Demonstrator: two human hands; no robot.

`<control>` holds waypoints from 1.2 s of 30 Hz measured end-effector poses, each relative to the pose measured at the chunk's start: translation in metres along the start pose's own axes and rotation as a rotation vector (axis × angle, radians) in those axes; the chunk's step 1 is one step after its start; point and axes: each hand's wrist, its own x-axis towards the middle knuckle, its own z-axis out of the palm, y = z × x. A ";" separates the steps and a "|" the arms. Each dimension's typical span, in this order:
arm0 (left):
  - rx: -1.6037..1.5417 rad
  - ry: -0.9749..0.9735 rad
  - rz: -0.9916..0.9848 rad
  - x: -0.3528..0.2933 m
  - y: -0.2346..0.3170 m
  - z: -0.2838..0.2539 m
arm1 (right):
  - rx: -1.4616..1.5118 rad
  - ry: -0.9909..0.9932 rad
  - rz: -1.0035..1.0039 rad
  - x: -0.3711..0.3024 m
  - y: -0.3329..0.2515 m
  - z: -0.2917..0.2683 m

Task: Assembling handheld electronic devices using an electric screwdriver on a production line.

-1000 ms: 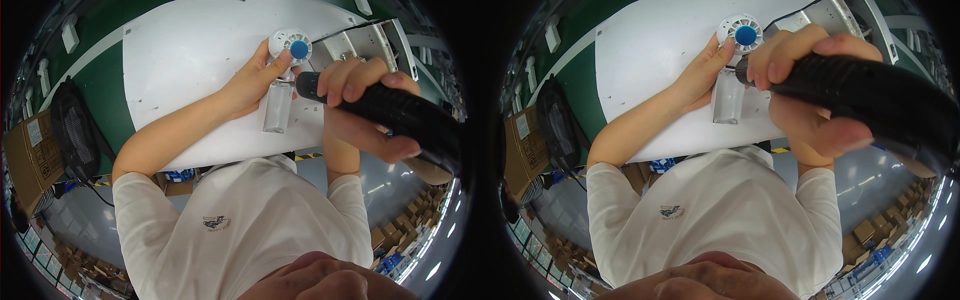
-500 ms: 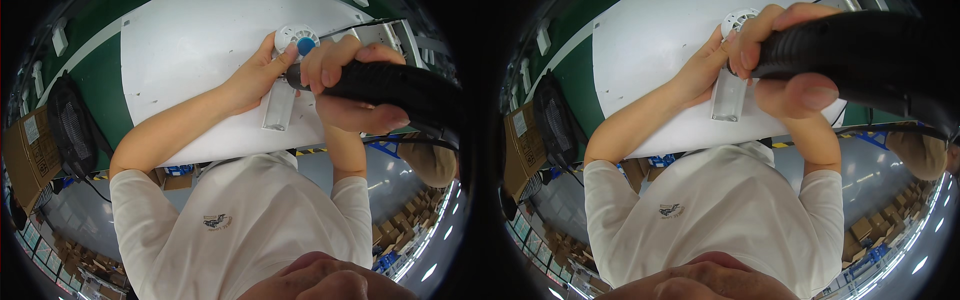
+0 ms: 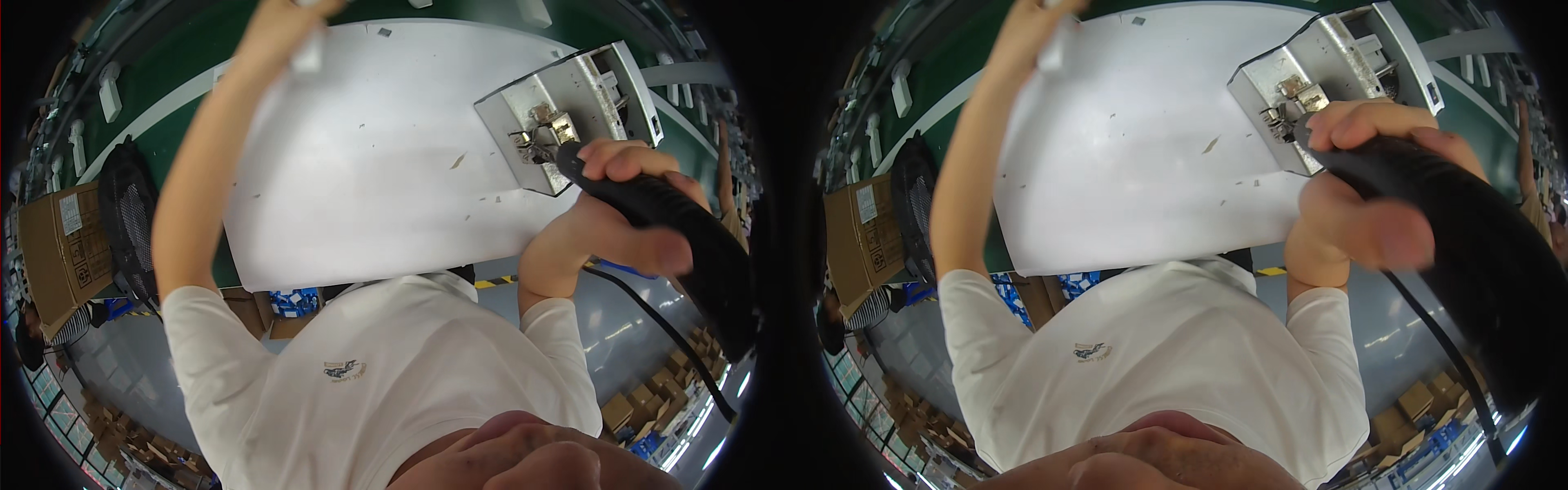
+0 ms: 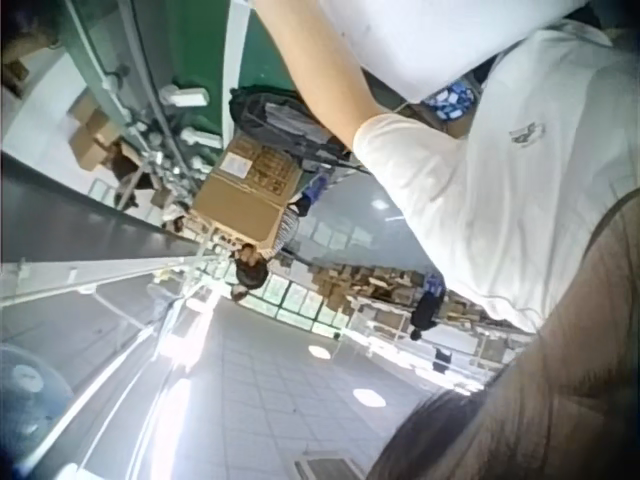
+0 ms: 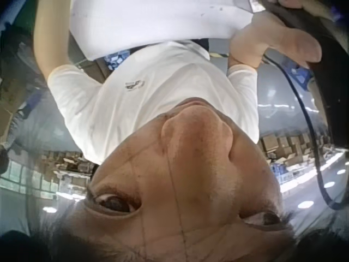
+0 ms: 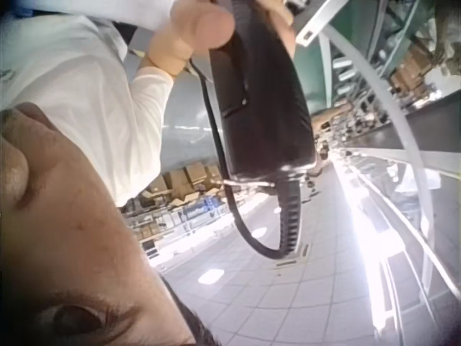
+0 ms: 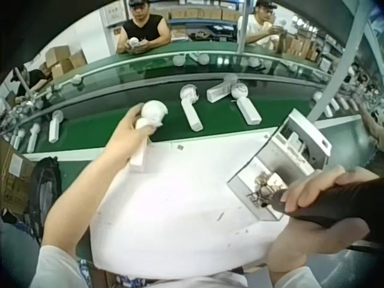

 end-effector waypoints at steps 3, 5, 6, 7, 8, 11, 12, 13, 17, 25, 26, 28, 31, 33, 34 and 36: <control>0.597 0.210 0.220 0.105 -0.077 -0.108 | -0.194 0.060 0.184 0.003 -0.013 0.026; 1.016 0.226 -0.005 0.125 -0.078 -0.098 | -0.312 0.114 0.243 0.001 -0.014 0.023; 1.211 0.352 -0.034 0.116 -0.061 -0.070 | -0.154 0.096 0.251 -0.002 -0.014 0.015; 1.258 0.469 0.051 0.123 -0.071 -0.079 | 0.070 0.036 0.253 -0.005 -0.012 0.014; 1.110 0.327 0.057 0.132 -0.060 -0.066 | 0.257 -0.010 0.255 -0.009 -0.011 0.010; 1.065 -0.218 0.080 0.169 -0.045 0.007 | 0.422 -0.058 0.238 -0.011 -0.013 0.008; 0.729 -0.224 0.117 0.168 -0.047 0.023 | 0.440 -0.074 0.235 -0.012 -0.012 0.011; 0.374 -0.280 0.184 0.176 -0.046 0.054 | 0.398 -0.063 0.234 -0.013 -0.012 0.010; 0.244 -0.192 -0.051 0.193 -0.068 0.028 | 0.390 -0.066 0.298 -0.010 -0.023 0.010; 0.211 0.196 0.205 0.128 -0.084 -0.010 | 0.449 -0.042 0.343 -0.016 -0.011 0.001; 0.319 0.200 0.216 0.133 -0.093 -0.027 | 0.468 -0.058 0.320 -0.015 -0.008 0.002; 0.474 0.308 0.188 0.134 -0.087 -0.019 | 0.477 -0.084 0.285 -0.017 -0.002 0.000; 0.918 0.633 0.117 0.144 -0.059 -0.004 | 0.453 -0.072 0.273 -0.019 0.004 -0.009; 0.862 0.363 0.283 0.154 -0.030 0.022 | 0.443 -0.049 0.283 -0.021 0.008 -0.010; 0.804 0.202 0.425 0.165 -0.024 0.039 | 0.442 -0.040 0.282 -0.022 0.008 -0.009; 0.834 -0.096 0.360 0.205 -0.041 0.074 | 0.447 -0.044 0.332 -0.029 0.003 -0.009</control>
